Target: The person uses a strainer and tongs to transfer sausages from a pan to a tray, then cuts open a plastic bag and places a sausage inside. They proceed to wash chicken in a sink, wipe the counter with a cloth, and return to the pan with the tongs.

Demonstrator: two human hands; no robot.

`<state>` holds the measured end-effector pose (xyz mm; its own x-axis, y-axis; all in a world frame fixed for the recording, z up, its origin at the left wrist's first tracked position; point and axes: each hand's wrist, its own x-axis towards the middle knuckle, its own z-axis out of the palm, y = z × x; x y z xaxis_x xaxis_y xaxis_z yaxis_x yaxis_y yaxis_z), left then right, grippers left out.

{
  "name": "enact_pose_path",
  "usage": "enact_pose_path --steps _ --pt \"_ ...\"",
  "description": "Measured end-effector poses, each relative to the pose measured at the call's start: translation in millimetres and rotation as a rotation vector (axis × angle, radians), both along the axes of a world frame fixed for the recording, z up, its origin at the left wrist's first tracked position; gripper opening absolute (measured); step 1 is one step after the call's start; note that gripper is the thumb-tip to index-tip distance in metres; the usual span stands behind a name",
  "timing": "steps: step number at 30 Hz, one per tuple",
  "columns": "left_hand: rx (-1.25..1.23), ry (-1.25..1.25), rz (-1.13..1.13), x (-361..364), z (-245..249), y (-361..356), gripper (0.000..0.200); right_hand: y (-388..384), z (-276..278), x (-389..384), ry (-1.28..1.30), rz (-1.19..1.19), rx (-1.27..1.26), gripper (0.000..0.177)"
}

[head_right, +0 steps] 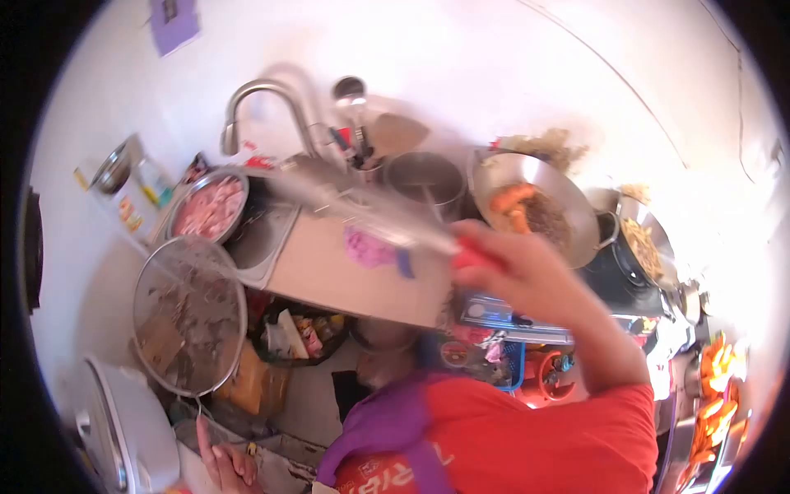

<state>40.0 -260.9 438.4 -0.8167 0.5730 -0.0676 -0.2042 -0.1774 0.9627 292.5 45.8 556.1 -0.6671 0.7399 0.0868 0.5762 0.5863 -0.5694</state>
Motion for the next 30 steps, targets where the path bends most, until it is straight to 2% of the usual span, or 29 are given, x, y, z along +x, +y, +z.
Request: enact_pose_path --steps 1,2,3,5,6,8,12,18,24,30 --pt "0.006 0.007 -0.097 -2.7 3.3 24.4 0.055 6.4 0.2 29.8 0.025 -0.095 0.193 0.048" --pt "0.011 0.014 -0.193 -3.7 2.8 43.9 0.053 5.2 12.2 51.5 -0.095 -0.282 0.208 0.047" --pt "0.055 0.016 -0.233 -2.0 -6.5 62.0 0.051 12.5 7.7 78.8 -0.150 -0.336 0.385 0.044" --pt "0.130 0.016 -0.318 -3.5 -27.7 97.5 0.049 22.8 7.2 120.1 -0.402 -0.443 0.464 0.043" --pt "0.176 0.002 -0.475 -3.0 -27.6 114.3 0.052 27.4 5.5 132.2 -0.488 -0.489 0.389 0.041" --pt "0.139 -0.057 -0.554 6.6 -29.9 146.5 0.050 38.7 2.2 155.5 -0.656 -0.570 0.232 0.038" --pt "0.090 -0.067 -0.741 30.0 -36.7 191.9 0.048 51.3 -10.4 173.8 -0.646 -0.578 0.048 0.037" --pt "0.013 -0.021 -0.948 64.5 -33.2 228.8 0.047 68.5 -31.7 182.7 -0.835 -0.523 0.131 0.034" --pt "-0.021 0.033 -1.052 90.7 -22.4 256.2 0.048 60.8 -18.6 206.9 -0.842 -0.580 0.181 0.033" --pt "0.029 0.130 -1.151 126.7 -25.1 283.0 0.049 46.1 6.2 231.3 -0.525 -0.690 0.105 0.042"
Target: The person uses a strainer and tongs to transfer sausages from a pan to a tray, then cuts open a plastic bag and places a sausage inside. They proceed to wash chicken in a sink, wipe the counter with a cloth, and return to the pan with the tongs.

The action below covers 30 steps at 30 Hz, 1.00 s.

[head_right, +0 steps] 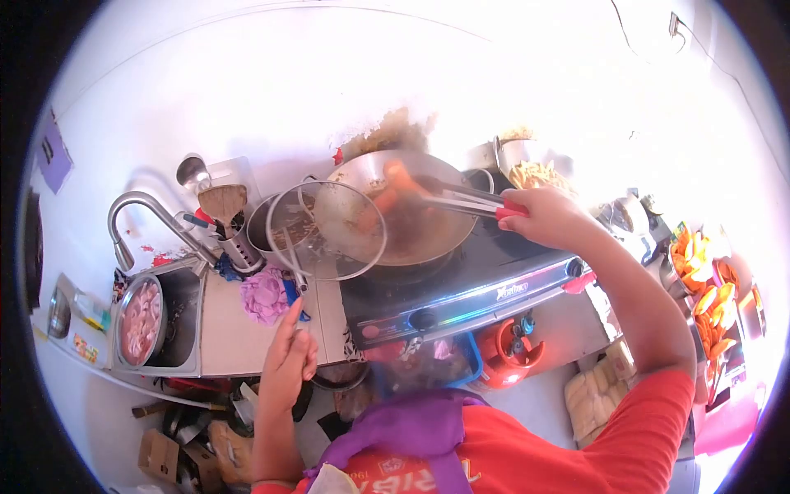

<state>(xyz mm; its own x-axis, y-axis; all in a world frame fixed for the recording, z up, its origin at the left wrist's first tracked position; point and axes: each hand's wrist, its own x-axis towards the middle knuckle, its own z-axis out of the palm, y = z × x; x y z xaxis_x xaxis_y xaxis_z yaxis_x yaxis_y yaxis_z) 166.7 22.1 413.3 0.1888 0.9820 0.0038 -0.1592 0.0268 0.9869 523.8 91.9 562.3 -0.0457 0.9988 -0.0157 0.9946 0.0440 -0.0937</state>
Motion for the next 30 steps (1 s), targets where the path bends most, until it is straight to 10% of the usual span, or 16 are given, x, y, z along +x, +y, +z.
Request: enact_pose_path --steps 16,30 --pt "-0.057 -0.156 0.126 45.6 -4.4 39.0 0.040 7.5 36.6 -3.4 -0.334 0.239 0.365 0.048" --pt "0.032 -0.105 0.212 38.3 21.6 17.5 0.040 79.6 -38.2 -10.9 -0.678 0.584 0.287 0.039"
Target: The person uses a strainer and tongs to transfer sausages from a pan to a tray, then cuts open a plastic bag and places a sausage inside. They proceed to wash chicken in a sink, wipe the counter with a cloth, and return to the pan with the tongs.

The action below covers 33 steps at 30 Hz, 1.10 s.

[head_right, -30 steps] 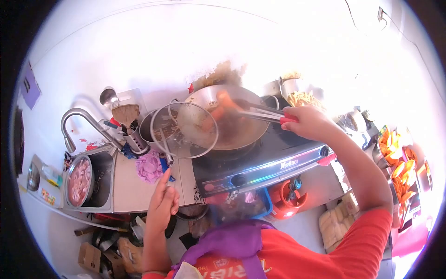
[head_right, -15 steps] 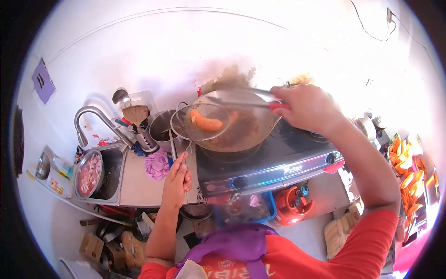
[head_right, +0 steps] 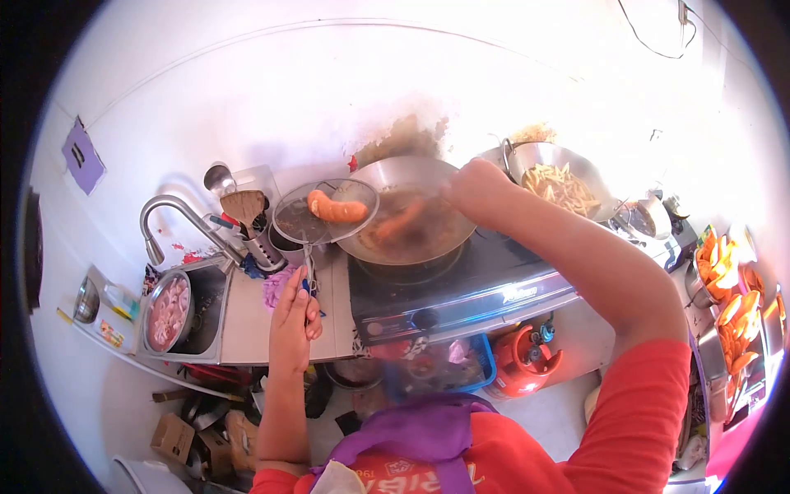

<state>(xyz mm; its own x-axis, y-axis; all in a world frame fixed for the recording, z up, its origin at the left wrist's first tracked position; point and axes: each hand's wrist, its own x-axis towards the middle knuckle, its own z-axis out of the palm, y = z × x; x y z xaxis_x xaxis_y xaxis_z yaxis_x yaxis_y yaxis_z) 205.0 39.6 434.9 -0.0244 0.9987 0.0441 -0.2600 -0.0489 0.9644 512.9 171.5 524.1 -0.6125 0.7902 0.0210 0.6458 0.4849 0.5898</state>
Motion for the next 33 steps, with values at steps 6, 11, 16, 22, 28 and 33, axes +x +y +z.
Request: enact_pose_path --steps 6,11,16,22,28,33 --pt "0.003 0.039 -0.008 -2.1 -10.3 0.1 0.042 -3.4 28.9 17.0 0.055 0.013 0.137 0.037" --pt "0.000 0.053 -0.022 10.7 -23.0 7.1 0.042 -27.5 72.1 17.4 0.085 -0.086 0.238 0.039" --pt "0.000 0.052 -0.050 26.9 -34.3 22.2 0.042 -51.8 94.4 -2.6 0.086 -0.040 0.256 0.038" --pt "-0.001 0.062 -0.086 36.6 -32.2 27.2 0.042 -54.3 91.6 -22.1 -0.078 0.165 0.322 0.035" --pt "-0.019 0.012 -0.187 27.7 -32.0 26.0 0.042 -51.5 106.1 -30.0 -0.305 0.307 0.416 0.036" --pt "0.018 0.044 -0.235 26.6 -29.1 20.7 0.042 -35.0 118.8 -25.8 -0.346 0.389 0.415 0.034"
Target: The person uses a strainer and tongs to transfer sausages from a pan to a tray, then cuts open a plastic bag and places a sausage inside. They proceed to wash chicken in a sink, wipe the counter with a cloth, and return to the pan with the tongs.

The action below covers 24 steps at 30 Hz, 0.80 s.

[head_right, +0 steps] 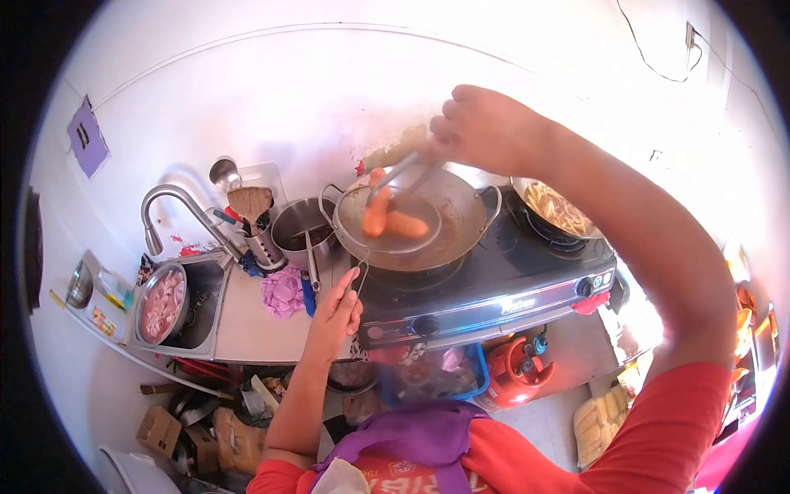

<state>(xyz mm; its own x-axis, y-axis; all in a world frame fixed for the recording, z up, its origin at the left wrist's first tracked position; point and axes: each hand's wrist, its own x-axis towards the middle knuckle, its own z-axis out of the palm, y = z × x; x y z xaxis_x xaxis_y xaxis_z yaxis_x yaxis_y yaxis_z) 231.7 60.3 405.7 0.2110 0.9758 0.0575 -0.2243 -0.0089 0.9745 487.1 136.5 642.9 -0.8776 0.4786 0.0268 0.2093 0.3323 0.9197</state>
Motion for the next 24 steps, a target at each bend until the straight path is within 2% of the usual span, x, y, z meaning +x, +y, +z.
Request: enact_pose_path --steps 3,9,12,18,24 --pt "0.028 0.001 -0.021 -5.4 -6.8 2.9 0.042 6.3 6.6 4.3 -0.013 0.054 -0.007 0.036" --pt "0.051 -0.081 0.031 -11.8 -20.2 5.7 0.041 -19.6 18.7 20.3 0.146 -0.028 -0.023 0.042" --pt "0.108 -0.010 0.075 -12.0 -23.3 8.9 0.041 -24.9 8.8 32.9 0.257 -0.053 -0.077 0.042" --pt "0.199 0.138 0.111 -13.4 -22.8 15.6 0.044 -14.6 -11.5 28.3 0.288 -0.048 -0.055 0.042" --pt "0.314 0.293 0.140 -9.8 -27.9 17.5 0.043 3.8 -23.4 13.0 0.170 0.008 -0.073 0.041"
